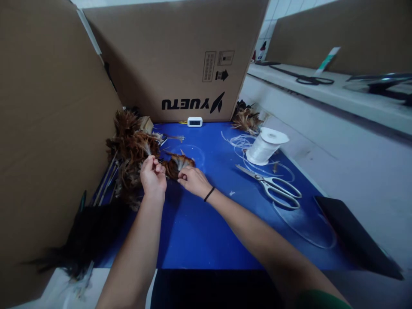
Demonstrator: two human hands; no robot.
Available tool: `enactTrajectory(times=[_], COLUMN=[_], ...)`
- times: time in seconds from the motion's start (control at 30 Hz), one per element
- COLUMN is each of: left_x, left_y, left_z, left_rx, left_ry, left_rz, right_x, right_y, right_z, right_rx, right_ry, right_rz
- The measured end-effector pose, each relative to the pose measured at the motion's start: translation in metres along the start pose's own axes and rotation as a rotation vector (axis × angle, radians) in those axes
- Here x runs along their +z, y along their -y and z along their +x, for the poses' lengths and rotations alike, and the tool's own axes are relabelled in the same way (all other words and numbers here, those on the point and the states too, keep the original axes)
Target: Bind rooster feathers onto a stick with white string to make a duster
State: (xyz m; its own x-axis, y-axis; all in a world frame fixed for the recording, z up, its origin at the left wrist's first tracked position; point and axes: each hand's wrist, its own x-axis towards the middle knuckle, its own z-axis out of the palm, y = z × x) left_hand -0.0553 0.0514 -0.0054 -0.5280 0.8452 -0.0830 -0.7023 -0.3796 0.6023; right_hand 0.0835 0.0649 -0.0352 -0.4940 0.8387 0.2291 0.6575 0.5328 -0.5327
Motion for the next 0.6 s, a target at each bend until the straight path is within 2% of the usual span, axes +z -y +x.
enactTrajectory(times=[0.2,0.33,0.43,0.6], left_x=[0.000,0.000,0.001,0.002], left_y=[-0.003,0.001,0.002,0.010], left_z=[0.000,-0.001,-0.002,-0.008], left_rx=[0.033,-0.002,-0.015,-0.068], left_ry=[0.010,0.004,0.028,0.100], left_rz=[0.015,0.026,0.047,0.092], right_x=[0.008,0.009,0.002,-0.020], right_y=[0.015,0.011,0.002,-0.008], right_z=[0.000,0.004,0.004,-0.007], right_rx=[0.006,0.033,0.092,0.303], right_ry=[0.050,0.065,0.070,0.071], right_rz=[-0.256,-0.200,0.079,0.826])
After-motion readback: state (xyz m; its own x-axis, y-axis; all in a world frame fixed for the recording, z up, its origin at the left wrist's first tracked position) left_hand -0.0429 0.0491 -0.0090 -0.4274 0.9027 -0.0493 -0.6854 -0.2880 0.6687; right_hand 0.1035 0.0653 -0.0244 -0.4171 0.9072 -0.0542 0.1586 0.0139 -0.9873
